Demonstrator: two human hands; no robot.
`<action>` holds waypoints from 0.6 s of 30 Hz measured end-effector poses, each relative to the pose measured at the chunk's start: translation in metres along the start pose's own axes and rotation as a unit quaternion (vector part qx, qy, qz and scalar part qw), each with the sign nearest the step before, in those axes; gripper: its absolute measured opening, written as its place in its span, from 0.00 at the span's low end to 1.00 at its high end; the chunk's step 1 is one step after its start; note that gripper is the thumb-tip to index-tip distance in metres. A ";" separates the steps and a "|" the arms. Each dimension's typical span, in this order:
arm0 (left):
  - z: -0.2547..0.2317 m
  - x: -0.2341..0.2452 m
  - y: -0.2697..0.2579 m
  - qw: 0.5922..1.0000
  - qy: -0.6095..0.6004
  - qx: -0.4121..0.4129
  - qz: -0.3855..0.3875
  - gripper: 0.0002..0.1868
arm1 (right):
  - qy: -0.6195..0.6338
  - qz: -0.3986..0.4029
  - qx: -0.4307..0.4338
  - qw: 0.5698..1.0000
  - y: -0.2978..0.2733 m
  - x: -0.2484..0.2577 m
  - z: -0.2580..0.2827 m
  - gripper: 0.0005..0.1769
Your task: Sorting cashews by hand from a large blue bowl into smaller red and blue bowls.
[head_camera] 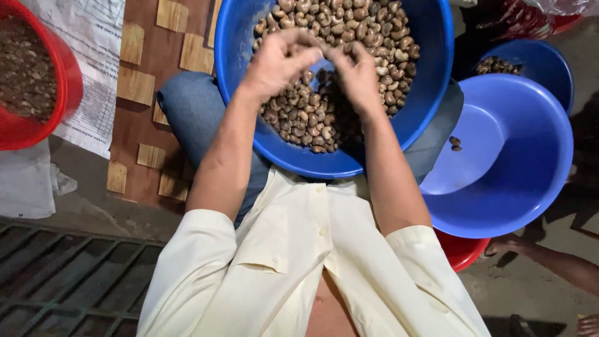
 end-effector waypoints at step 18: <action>0.019 0.013 0.005 0.944 -0.304 -0.001 -0.129 0.10 | 0.108 0.081 0.066 0.989 -0.019 -0.026 0.032 0.09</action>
Point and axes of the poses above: each hand's wrist, its own y-axis towards the middle knuckle, its own x-axis out of the back of the hand, z = x × y, the point moved 2 cm from there along y, towards the middle knuckle, and after that the axes turned 4 degrees about -z, right-handed, at the moved point
